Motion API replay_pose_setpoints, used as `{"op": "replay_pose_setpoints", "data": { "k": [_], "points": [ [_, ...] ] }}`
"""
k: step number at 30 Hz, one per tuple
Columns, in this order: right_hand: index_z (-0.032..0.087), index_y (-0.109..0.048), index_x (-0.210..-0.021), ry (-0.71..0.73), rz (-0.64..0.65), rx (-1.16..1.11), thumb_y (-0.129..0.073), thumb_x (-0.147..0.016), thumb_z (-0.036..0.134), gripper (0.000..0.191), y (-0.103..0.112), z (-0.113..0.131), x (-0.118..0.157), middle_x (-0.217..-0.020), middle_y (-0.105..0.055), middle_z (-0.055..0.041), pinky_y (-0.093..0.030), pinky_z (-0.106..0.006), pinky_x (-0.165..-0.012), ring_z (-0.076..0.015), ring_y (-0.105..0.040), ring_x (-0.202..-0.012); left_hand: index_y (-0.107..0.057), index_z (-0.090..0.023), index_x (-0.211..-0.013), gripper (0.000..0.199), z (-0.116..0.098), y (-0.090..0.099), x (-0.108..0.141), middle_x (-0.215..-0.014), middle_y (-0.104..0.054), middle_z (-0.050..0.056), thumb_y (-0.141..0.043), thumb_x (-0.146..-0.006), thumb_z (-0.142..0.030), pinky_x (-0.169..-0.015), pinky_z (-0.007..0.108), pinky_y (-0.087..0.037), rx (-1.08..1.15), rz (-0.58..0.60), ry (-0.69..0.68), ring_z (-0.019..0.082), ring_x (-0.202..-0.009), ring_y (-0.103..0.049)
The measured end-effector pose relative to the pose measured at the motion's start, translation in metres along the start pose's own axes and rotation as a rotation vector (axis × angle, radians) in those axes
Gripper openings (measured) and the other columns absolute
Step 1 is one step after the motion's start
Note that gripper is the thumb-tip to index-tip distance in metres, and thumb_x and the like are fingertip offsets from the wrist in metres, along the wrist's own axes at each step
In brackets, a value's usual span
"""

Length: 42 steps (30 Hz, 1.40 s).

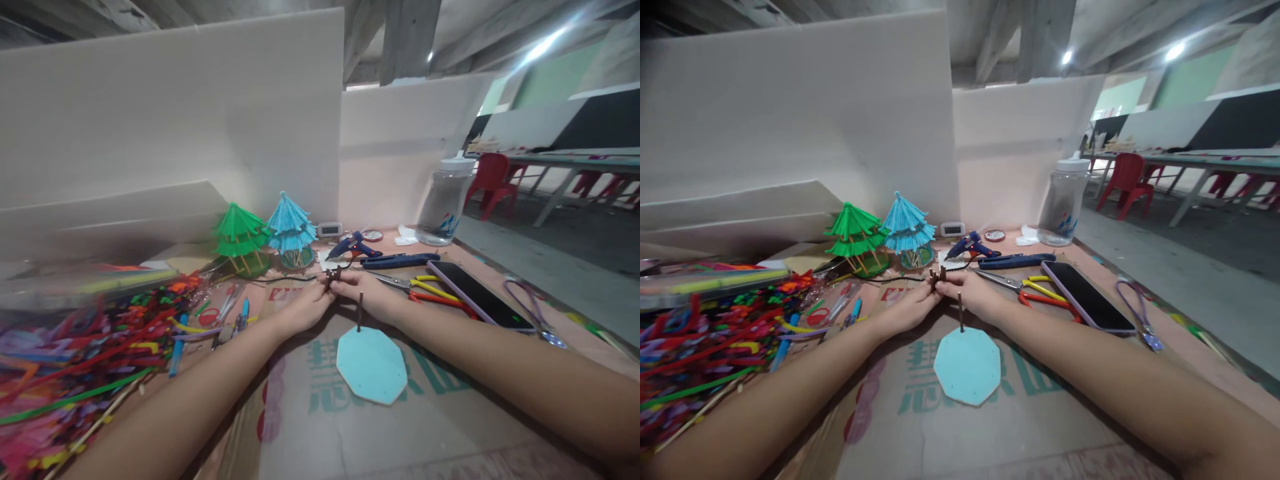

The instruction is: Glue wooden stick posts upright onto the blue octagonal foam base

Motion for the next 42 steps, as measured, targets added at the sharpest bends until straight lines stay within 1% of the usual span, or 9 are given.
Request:
{"op": "replay_pose_setpoints", "data": {
  "k": [6, 12, 18, 22, 25, 30, 34, 38, 42],
  "points": [
    [0.021, -0.078, -0.101, 0.028, 0.040, -0.036, -0.087, -0.070, 0.037, 0.036, -0.003, -0.003, -0.004, -0.095, -0.076, -0.0060, -0.048, -0.041, -0.099, -0.0230, -0.071, -0.093, -0.061, -0.015, -0.127, 0.042, 0.004, -0.004, -0.001, -0.136, -0.062, 0.014, -0.037, -0.102, -0.040, -0.113, 0.044, -0.041, -0.045, 0.010, -0.012, 0.027, -0.127, -0.055],
    [0.018, -0.078, -0.093, 0.099, 0.022, 0.048, -0.085, -0.073, 0.039, 0.030, 0.003, -0.002, -0.010, -0.089, -0.076, -0.0060, -0.051, -0.037, -0.092, -0.0208, -0.070, -0.087, -0.067, -0.013, -0.114, 0.043, 0.005, -0.008, -0.001, -0.124, -0.066, 0.016, -0.039, -0.101, -0.043, -0.113, 0.050, -0.040, -0.118, 0.005, 0.004, 0.031, -0.122, -0.056],
    [0.017, -0.077, -0.094, 0.062, 0.017, 0.066, -0.084, -0.073, 0.036, 0.030, 0.003, 0.001, -0.006, -0.095, -0.076, -0.0073, -0.052, -0.037, -0.090, -0.0219, -0.069, -0.090, -0.061, -0.015, -0.132, 0.049, 0.002, -0.006, -0.002, -0.141, -0.059, 0.014, -0.037, -0.102, -0.047, -0.115, 0.045, -0.040, -0.096, -0.001, -0.019, 0.030, -0.131, -0.052],
    [0.019, -0.077, -0.095, -0.021, -0.038, 0.016, -0.083, -0.073, 0.031, 0.025, 0.002, 0.000, 0.000, -0.088, -0.076, -0.0041, -0.054, -0.036, -0.088, -0.0196, -0.070, -0.084, -0.058, -0.017, -0.137, 0.051, 0.007, -0.005, -0.002, -0.140, -0.061, 0.012, -0.036, -0.103, -0.049, -0.111, 0.040, -0.045, -0.056, 0.043, -0.034, 0.026, -0.129, -0.057],
    [0.019, -0.077, -0.097, -0.008, -0.006, 0.028, -0.083, -0.072, 0.029, 0.027, -0.002, 0.001, 0.001, -0.091, -0.077, -0.0048, -0.052, -0.039, -0.093, -0.0214, -0.071, -0.089, -0.056, -0.017, -0.138, 0.051, 0.010, -0.004, -0.002, -0.141, -0.060, 0.012, -0.036, -0.103, -0.048, -0.113, 0.040, -0.043, -0.055, 0.065, -0.031, 0.026, -0.130, -0.056],
    [0.019, -0.078, -0.098, 0.046, 0.043, 0.131, -0.083, -0.072, 0.033, 0.030, -0.003, -0.001, -0.004, -0.099, -0.076, -0.0062, -0.050, -0.042, -0.099, -0.0261, -0.067, -0.106, -0.063, -0.016, -0.127, 0.042, 0.008, -0.008, -0.002, -0.137, -0.063, 0.012, -0.037, -0.101, -0.037, -0.115, 0.042, -0.040, -0.102, 0.070, 0.000, 0.026, -0.128, -0.056],
    [0.018, -0.079, -0.094, 0.078, 0.023, 0.143, -0.084, -0.071, 0.035, 0.029, 0.001, 0.000, -0.007, -0.095, -0.077, -0.0060, -0.051, -0.039, -0.094, -0.0241, -0.069, -0.098, -0.067, -0.015, -0.118, 0.036, 0.006, -0.011, -0.001, -0.132, -0.065, 0.014, -0.048, -0.096, -0.036, -0.113, 0.044, -0.041, -0.157, 0.072, 0.029, 0.029, -0.125, -0.057],
    [0.018, -0.079, -0.091, 0.059, -0.065, 0.033, -0.086, -0.069, 0.035, 0.028, 0.007, 0.004, -0.003, -0.089, -0.076, -0.0057, -0.054, -0.031, -0.079, -0.0181, -0.069, -0.081, -0.066, -0.020, -0.124, 0.047, 0.002, 0.006, 0.003, -0.133, -0.066, 0.010, -0.070, -0.080, -0.035, -0.108, 0.042, -0.046, -0.174, 0.097, 0.061, 0.031, -0.121, -0.060],
    [0.018, -0.077, -0.088, 0.017, -0.110, -0.001, -0.087, -0.070, 0.034, 0.027, 0.008, 0.004, 0.000, -0.090, -0.075, -0.0054, -0.056, -0.031, -0.078, -0.0151, -0.068, -0.076, -0.064, -0.021, -0.132, 0.049, 0.003, 0.044, 0.003, -0.130, -0.069, 0.010, -0.060, -0.087, -0.040, -0.101, 0.043, -0.050, -0.148, 0.030, 0.180, 0.031, -0.118, -0.064]
  ]
}}
Point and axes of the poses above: each hand's wrist, its own x-axis away from the middle knuckle, its own y-axis out of the back of the hand, z = x × y, the point moved 8 cm from there along -x, towards the middle knuckle
